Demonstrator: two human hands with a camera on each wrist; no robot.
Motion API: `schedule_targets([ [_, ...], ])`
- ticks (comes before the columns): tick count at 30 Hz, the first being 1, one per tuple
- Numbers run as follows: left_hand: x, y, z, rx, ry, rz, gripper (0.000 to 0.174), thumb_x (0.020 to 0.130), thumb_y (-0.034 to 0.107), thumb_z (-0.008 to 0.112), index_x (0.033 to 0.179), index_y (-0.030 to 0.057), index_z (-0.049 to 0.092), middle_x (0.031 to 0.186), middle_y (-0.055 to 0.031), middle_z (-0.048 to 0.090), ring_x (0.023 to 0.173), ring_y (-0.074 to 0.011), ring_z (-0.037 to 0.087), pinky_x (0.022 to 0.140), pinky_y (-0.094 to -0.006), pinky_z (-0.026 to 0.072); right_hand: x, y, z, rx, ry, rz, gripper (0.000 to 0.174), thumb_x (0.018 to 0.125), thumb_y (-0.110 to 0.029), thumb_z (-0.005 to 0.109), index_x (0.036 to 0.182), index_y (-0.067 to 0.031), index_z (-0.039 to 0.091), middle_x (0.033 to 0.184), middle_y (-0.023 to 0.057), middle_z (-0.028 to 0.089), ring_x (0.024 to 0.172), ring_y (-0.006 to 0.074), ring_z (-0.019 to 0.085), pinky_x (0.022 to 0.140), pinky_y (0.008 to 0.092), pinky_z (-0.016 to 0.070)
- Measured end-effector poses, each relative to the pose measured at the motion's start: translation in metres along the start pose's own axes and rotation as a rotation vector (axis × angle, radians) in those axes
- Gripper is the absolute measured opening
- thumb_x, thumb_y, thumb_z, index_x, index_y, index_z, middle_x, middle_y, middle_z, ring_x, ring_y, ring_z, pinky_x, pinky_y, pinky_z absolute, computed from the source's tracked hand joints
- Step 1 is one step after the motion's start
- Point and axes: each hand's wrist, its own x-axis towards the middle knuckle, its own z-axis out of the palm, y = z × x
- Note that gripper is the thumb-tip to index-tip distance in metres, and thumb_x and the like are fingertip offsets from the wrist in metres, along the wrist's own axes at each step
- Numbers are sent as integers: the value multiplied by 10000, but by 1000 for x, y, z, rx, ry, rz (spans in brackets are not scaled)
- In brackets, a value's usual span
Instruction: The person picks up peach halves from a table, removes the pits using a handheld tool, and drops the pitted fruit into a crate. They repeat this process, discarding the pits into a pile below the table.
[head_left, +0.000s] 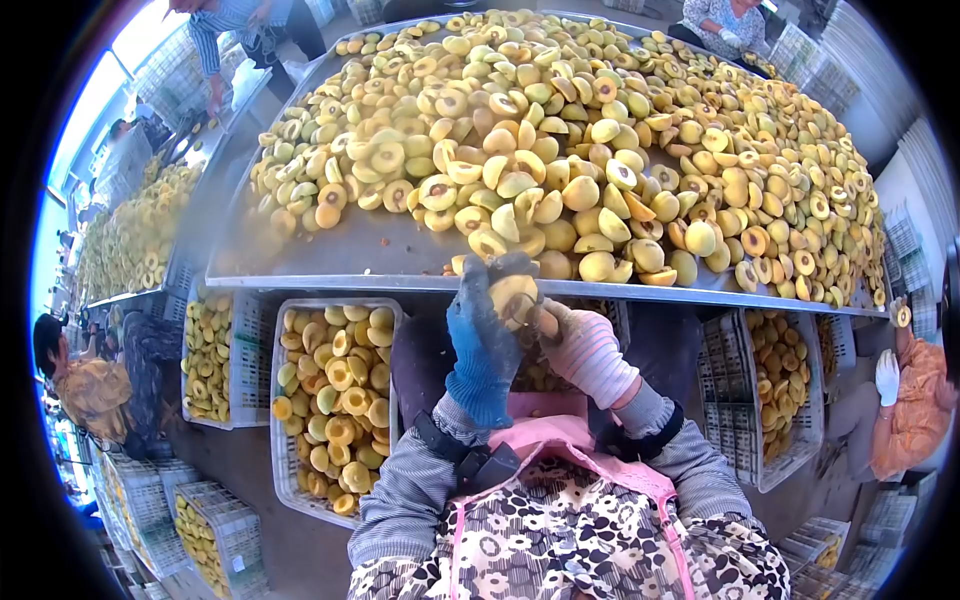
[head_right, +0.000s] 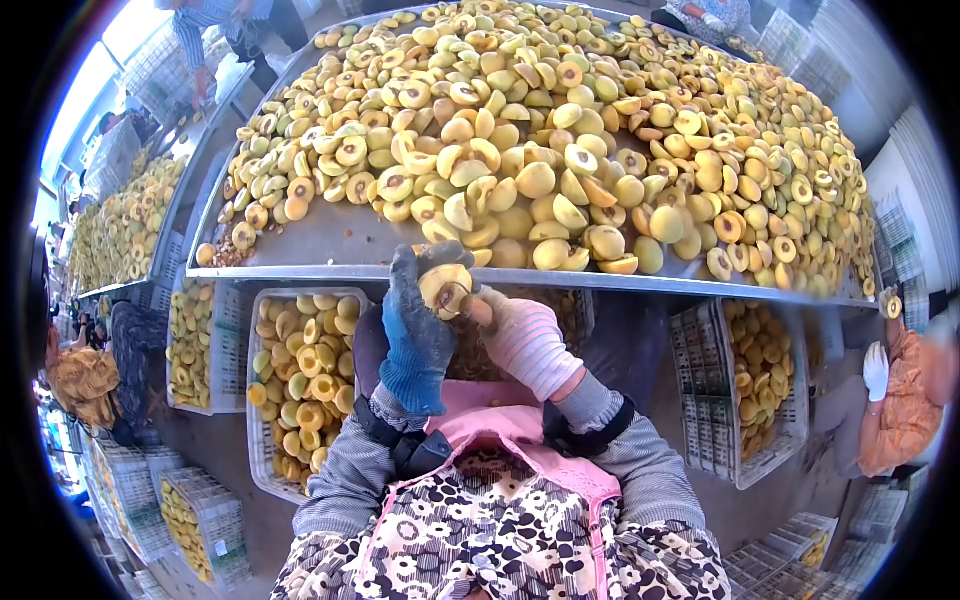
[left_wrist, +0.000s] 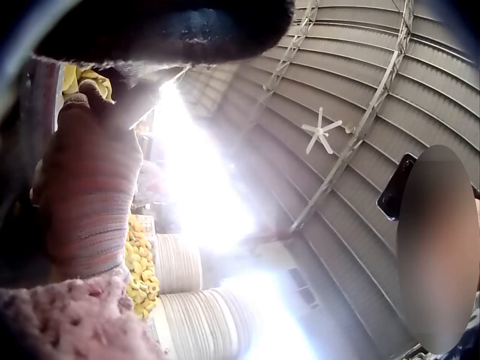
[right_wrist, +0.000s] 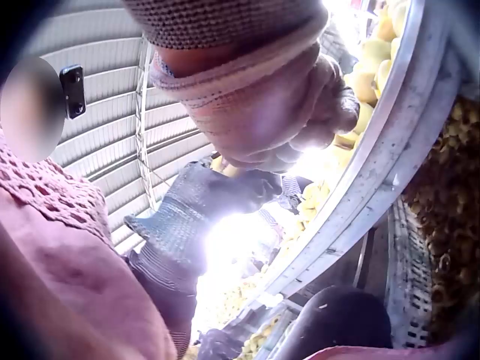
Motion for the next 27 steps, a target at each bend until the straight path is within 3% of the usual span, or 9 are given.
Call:
schedule_targets([
  [4,-1,-1,11,-106,2,74,522,811,1,689,1261,-21,425,1098,-131,635,969,-185,626,819,-295,533,-2,-3,-3,11,77,-11,360,805,-219,638,1156,-173,576,726,166,646,716,368,636,632,453,493],
  [6,-1,-9,12,340,88,395,548,770,-15,721,1242,-19,440,1081,-120,641,969,-191,627,832,-301,530,-2,-6,-6,-2,72,20,368,796,-207,644,1155,-166,576,730,168,646,717,367,636,638,454,494],
  [13,2,-17,6,480,94,382,487,748,29,753,1163,-9,502,1056,-111,653,958,-177,629,836,-310,524,-2,5,5,47,84,-44,291,828,-194,595,1116,-149,590,748,166,652,723,365,638,641,456,497],
  [15,-2,-6,4,822,58,578,357,793,52,716,1105,-7,553,1036,-110,666,934,-169,641,809,-298,521,-3,2,5,-2,-6,-3,245,849,-193,562,1085,-140,599,766,170,656,729,366,640,638,458,498],
  [16,-4,-8,6,823,55,572,357,793,52,716,1105,-7,553,1036,-110,666,934,-169,641,809,-298,521,-5,2,6,0,-8,2,245,849,-193,562,1085,-140,599,766,170,656,729,366,640,638,458,498],
  [18,-5,-9,14,-98,115,98,203,890,144,606,1002,-22,636,929,-109,681,773,-195,650,706,-278,522,-6,2,5,-45,-61,22,211,855,-208,550,1035,-123,618,776,174,657,724,371,637,634,456,500],
  [22,0,0,6,-6,1,199,277,922,216,561,958,-35,672,901,-94,687,779,-168,644,712,-266,518,-19,-12,-6,145,-83,13,162,851,-176,595,963,-66,636,761,210,638,707,403,605,613,432,496],
  [24,12,-12,-7,446,-178,771,240,830,39,669,1059,-1,605,932,-120,691,771,-191,663,700,-296,537,-27,-15,-8,774,-272,59,169,841,-168,614,936,-30,640,743,179,645,661,329,628,621,386,496],
  [27,8,-6,-1,207,-223,429,215,862,81,631,1042,-34,609,932,-127,684,793,-202,662,724,-295,535,-20,-11,-10,362,-212,11,167,831,-138,620,935,-7,637,755,109,658,667,198,610,668,337,493],
])
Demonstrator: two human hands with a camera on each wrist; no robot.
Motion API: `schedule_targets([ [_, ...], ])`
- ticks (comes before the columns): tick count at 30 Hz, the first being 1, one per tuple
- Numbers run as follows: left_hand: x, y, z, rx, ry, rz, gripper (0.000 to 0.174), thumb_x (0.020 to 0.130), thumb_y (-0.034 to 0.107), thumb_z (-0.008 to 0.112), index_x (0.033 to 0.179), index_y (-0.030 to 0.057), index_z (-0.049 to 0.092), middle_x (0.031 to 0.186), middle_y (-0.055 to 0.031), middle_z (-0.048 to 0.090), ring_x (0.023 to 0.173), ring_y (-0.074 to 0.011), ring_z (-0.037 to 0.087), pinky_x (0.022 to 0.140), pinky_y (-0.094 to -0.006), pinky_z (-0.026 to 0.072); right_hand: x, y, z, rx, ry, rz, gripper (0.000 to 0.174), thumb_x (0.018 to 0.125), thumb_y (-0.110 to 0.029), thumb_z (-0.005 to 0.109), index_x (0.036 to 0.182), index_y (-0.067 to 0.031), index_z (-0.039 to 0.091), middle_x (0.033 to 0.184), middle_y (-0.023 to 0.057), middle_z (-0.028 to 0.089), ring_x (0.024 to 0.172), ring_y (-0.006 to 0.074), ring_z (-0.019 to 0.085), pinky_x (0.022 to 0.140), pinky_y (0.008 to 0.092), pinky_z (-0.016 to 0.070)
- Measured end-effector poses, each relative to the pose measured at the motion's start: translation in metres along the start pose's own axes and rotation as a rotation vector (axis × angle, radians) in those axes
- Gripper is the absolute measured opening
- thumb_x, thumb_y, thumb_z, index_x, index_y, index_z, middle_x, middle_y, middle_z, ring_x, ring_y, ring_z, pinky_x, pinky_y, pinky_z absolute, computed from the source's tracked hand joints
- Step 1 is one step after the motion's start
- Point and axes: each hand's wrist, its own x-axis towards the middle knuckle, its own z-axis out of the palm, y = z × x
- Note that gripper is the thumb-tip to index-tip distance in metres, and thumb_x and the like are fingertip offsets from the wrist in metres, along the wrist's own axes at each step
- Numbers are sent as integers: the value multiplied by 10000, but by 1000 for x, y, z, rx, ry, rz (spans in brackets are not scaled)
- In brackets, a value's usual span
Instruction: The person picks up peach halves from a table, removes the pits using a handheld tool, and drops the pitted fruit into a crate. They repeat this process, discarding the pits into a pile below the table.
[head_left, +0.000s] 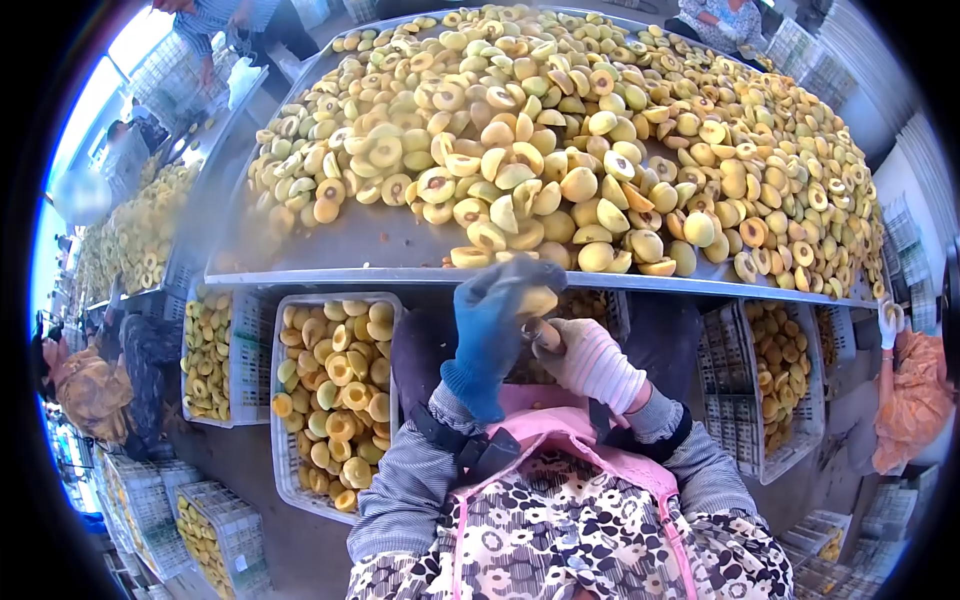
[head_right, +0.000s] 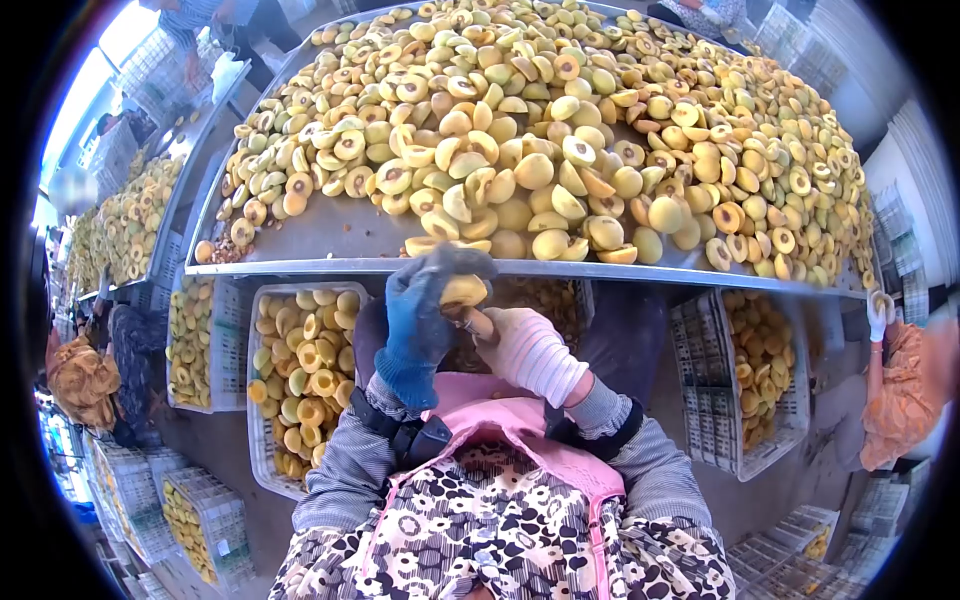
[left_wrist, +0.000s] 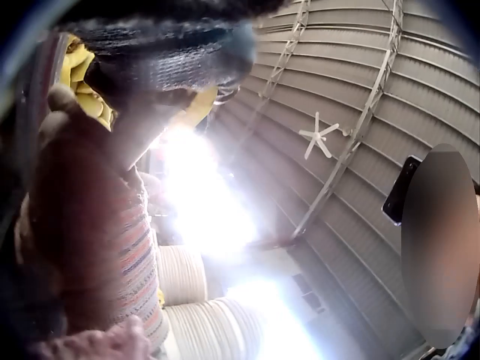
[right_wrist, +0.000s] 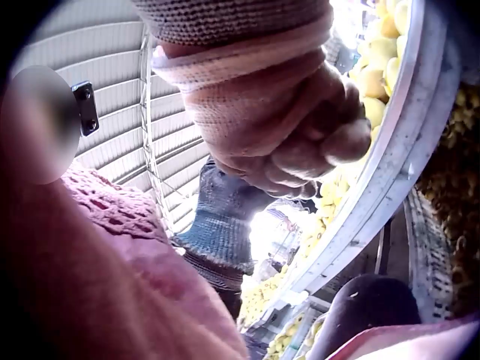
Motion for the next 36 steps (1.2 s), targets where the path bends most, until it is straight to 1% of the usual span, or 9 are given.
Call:
schedule_targets([
  [5,-10,9,-6,-713,-190,-466,295,931,218,569,1051,-46,627,980,-116,677,834,-157,651,757,-260,519,-8,4,-1,617,-453,-96,260,801,-67,623,1058,-34,640,896,35,693,753,137,612,723,304,502],
  [6,-5,14,-9,-887,-308,-532,290,937,214,566,1072,-38,617,986,-120,671,829,-149,649,752,-249,518,-9,-3,-9,632,-581,323,268,794,-62,647,1057,-16,666,939,29,697,819,116,616,789,274,493],
  [8,-22,-1,-48,326,-7,156,226,933,182,557,1012,-12,644,939,-96,670,768,-134,636,723,-238,511,-2,7,-3,524,-603,204,242,795,-65,659,1031,-18,693,954,34,695,793,98,602,770,252,490],
  [9,-27,20,-67,-468,331,-314,247,922,196,576,1030,-17,638,873,-102,672,805,-177,648,772,-291,529,2,3,0,518,-614,250,243,799,-61,655,1036,-23,696,938,34,693,780,95,595,757,248,487],
  [13,-81,-24,-223,704,295,-73,350,877,324,645,1003,0,687,872,-75,704,707,-198,668,666,-280,518,1,76,7,80,-323,331,247,806,-165,621,994,-11,667,797,123,671,692,231,623,658,334,485],
  [14,-99,13,-244,1215,259,-552,343,858,341,665,981,21,690,899,-109,698,776,-261,668,708,-333,509,2,90,4,-174,-256,304,276,803,-224,611,968,-7,652,778,180,659,684,295,626,652,366,484],
  [21,-13,-41,-132,1048,159,155,285,748,324,722,874,81,643,915,-149,646,897,-317,595,801,-425,442,11,99,9,-385,-182,300,309,804,-315,569,913,-37,649,827,241,639,821,429,605,727,461,486],
  [28,62,-72,-59,1387,-547,-616,600,758,597,579,1101,115,682,1148,-171,615,1085,-324,575,891,-479,436,-2,115,20,-392,-114,179,296,812,-335,561,848,-57,659,767,249,622,754,439,604,681,518,470],
  [36,56,-103,-74,903,-160,-493,649,683,276,729,1252,63,501,1074,-224,628,1014,-348,625,861,-461,484,9,92,11,-352,-293,234,325,809,-356,562,942,-76,658,853,219,658,837,415,622,762,467,490],
])
